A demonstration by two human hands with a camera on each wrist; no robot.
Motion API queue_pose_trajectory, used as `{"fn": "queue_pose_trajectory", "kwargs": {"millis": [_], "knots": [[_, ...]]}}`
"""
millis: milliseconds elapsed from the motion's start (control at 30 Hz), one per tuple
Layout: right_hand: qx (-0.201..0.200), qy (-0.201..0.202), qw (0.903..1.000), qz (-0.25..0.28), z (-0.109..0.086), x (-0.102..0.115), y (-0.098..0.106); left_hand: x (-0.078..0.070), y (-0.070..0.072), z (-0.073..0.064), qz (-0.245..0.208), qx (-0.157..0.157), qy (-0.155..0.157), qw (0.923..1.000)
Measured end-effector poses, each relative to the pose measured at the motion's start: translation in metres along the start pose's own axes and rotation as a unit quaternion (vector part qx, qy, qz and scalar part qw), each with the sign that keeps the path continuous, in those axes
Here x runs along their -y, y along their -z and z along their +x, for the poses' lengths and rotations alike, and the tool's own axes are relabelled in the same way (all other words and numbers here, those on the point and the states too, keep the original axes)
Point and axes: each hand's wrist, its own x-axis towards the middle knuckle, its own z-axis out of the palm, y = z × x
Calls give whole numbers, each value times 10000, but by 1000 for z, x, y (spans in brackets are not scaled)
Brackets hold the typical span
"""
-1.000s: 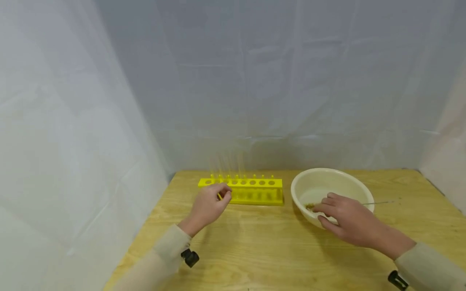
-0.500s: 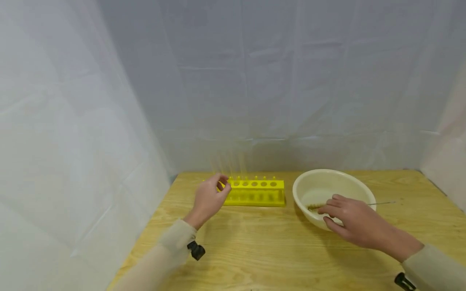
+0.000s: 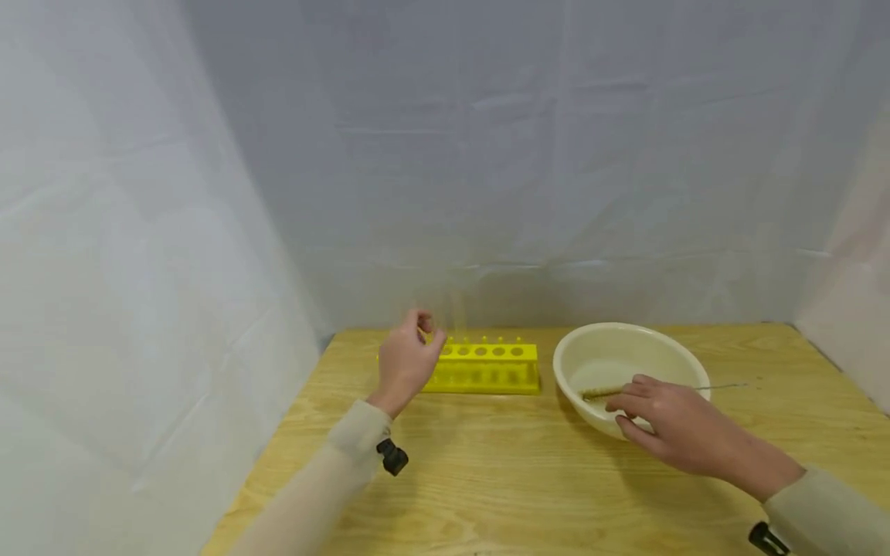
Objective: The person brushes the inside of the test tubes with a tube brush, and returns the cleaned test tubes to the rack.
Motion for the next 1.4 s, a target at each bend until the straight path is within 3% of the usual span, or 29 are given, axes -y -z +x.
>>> {"fn": "queue_pose_trajectory", "kwargs": {"millis": [133,433,533,733,867,1133,1400], "knots": [[0,-85,10000,-41,-4,-2,1,11,4,4,-302,-492,334,9978],[-46,-109,9999,92,-9,-6,1,39,5,14,-1028,-885,1211,9833],[-52,-147,9998,135,-9,-7,2,46,6,18,-1210,-642,1437,9801],[-48,-178,9998,86,-11,-7,1,56,9,22,-1703,190,1890,9669],[-60,-198,9997,126,-12,-7,1,62,8,24,-1783,519,2015,9617],[-45,-260,9996,129,-14,-12,0,72,-1,28,-1977,1035,1771,9586],[76,-350,9993,113,-15,-13,0,74,-2,22,-2040,1282,1594,9574]]}}
